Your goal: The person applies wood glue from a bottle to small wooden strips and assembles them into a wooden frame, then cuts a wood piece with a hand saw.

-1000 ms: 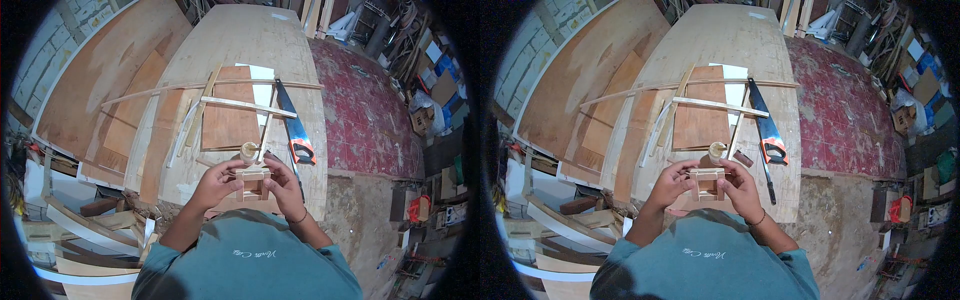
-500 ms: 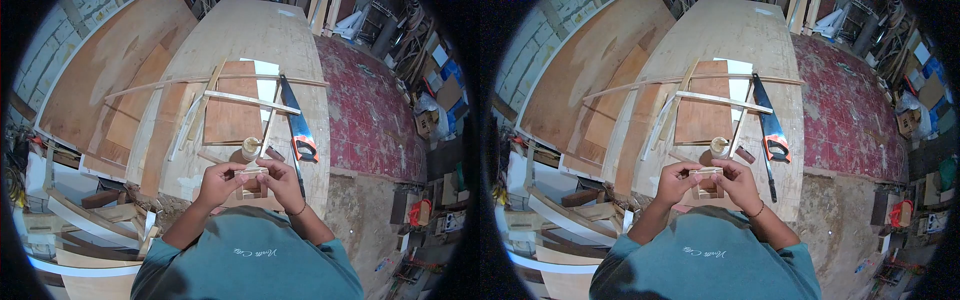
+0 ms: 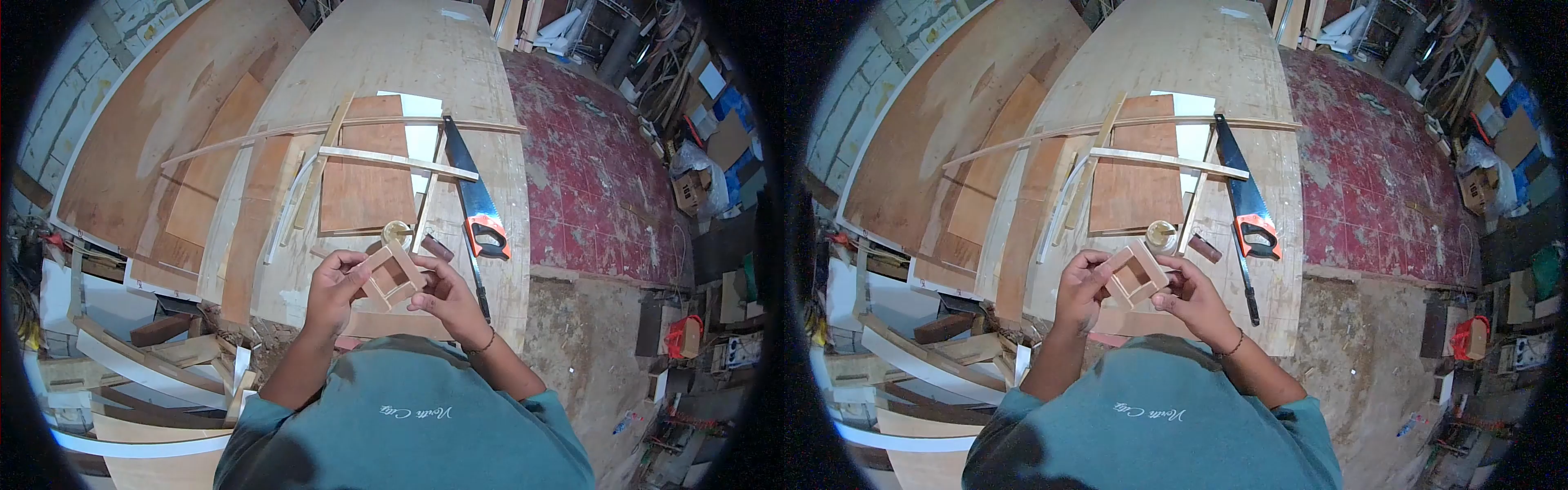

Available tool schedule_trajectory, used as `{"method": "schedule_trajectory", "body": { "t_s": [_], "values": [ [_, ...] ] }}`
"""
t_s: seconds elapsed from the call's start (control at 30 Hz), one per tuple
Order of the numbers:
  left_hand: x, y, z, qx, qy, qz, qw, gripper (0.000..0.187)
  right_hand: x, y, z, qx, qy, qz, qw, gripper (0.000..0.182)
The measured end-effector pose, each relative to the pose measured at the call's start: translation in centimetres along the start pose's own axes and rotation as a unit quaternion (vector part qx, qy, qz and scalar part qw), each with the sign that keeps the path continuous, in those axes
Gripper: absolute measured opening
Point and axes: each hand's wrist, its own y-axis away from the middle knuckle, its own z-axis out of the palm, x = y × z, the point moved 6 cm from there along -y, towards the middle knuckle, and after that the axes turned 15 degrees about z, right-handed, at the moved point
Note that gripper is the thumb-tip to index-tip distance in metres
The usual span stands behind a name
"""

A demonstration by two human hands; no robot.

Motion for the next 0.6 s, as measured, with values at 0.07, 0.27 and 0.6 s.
{"method": "schedule_trajectory", "body": {
  "t_s": [0.07, 0.27, 0.6],
  "values": [
    [-1.2, 0.3, 0.5, 0.006, 0.032, -0.011, 0.999, 0.028, 0.1, -0.2, -0.3, 0.017, -0.006, 0.002, 1.000, 0.056],
    [-4.3, 1.9, 0.6, -0.043, 0.024, -0.106, 0.993, 0.037, -0.2, -0.8, -2.7, 0.070, 0.016, 0.027, 0.997, 0.045],
    [-4.2, 2.0, -3.3, -0.015, -0.042, -0.074, 0.996, 0.027, 1.6, -4.1, -0.8, 0.052, 0.051, 0.066, 0.995, 0.041]
  ]
}}
